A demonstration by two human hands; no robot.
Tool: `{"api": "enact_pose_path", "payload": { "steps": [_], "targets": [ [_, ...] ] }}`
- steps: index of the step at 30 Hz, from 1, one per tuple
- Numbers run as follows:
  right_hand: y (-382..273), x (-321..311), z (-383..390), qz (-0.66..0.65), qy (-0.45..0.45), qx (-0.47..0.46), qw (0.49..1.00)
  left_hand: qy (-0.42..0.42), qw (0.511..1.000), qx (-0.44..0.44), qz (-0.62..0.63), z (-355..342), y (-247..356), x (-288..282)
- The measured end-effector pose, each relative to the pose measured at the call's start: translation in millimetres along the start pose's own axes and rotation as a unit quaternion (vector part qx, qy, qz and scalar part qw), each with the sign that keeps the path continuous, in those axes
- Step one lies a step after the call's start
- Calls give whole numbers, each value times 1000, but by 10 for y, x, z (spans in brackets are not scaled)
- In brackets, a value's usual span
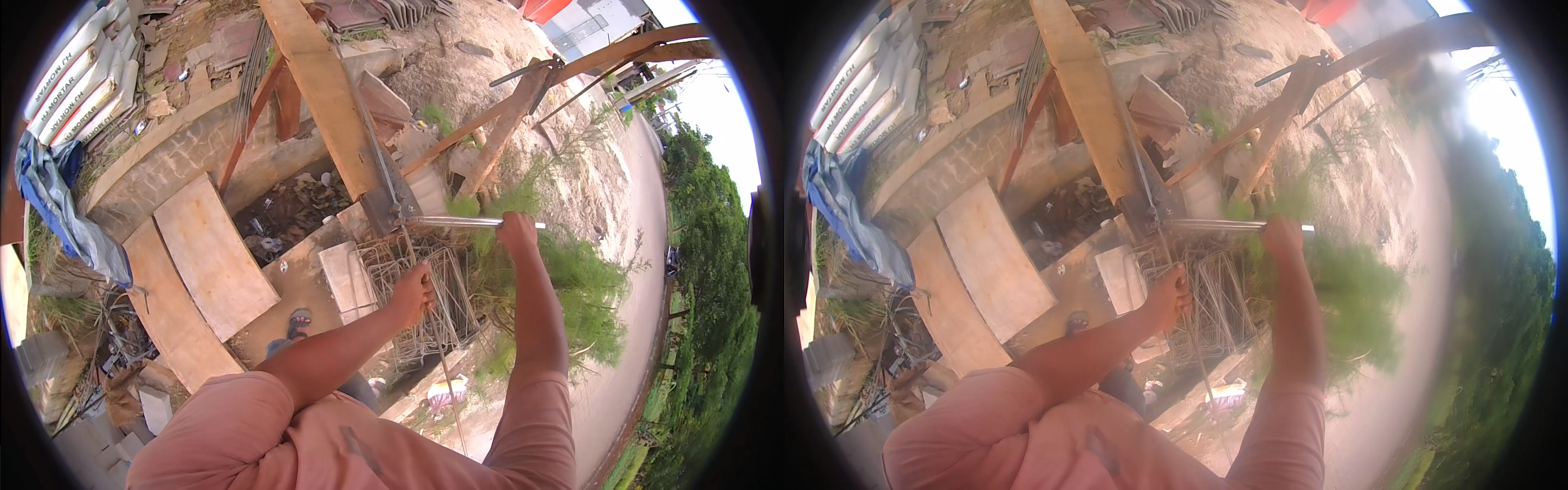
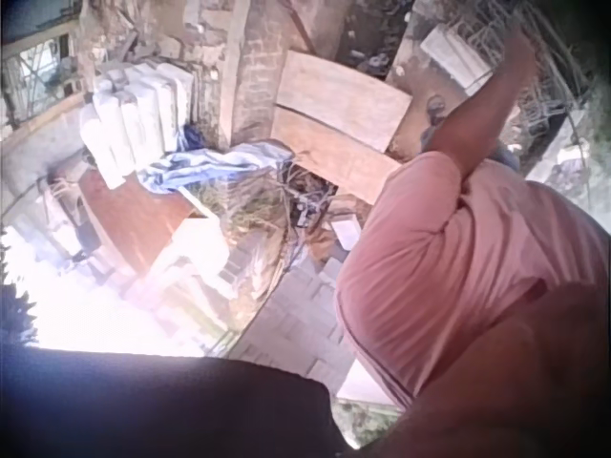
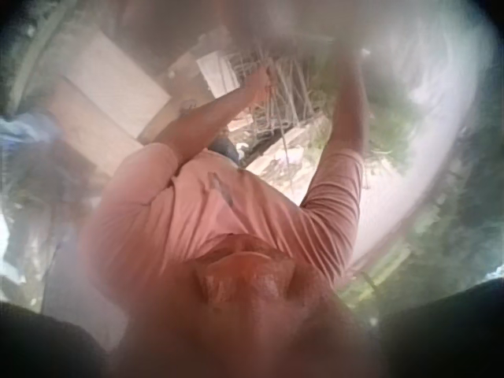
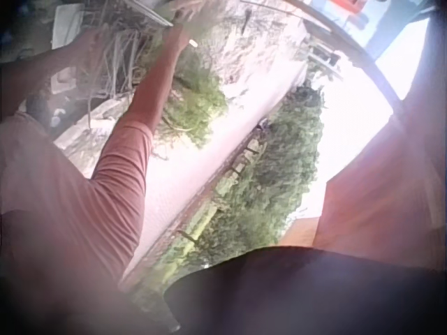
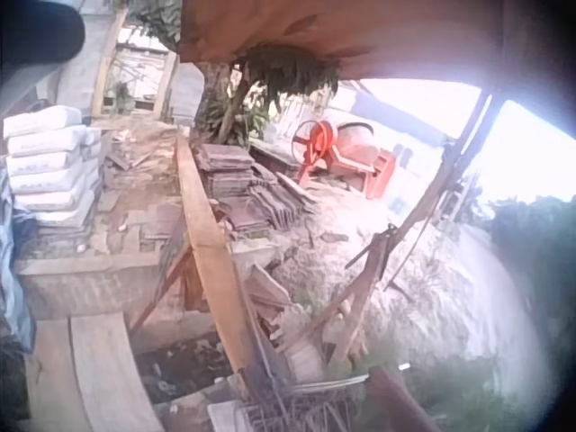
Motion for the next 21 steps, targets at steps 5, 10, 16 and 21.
{"api": "enact_pose_path", "payload": {
  "steps": [5,10,16,21],
  "targets": [
    [-73,-23,-36,-31,36,-23,999,-33,999,18,-29,194,-285,-98],
    [-69,14,-120,-11,0,-13,1000,-152,972,-168,-69,1001,-1813,-338],
    [5,-12,-53,-38,21,-12,999,-382,797,-374,-282,1517,-2898,-453],
    [-97,-154,88,-36,47,-5,998,-343,824,-353,-280,1827,-3090,-573]
  ]
}}
Point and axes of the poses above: each hand's wrist, its own z-axis away from the middle knuckle, its own x-axis out of the palm, y = z × x, the point moved 3 cm from there along -z, towards the middle knuckle, and after that the axes turned 2 degrees about -y, right-handed, at the moved point
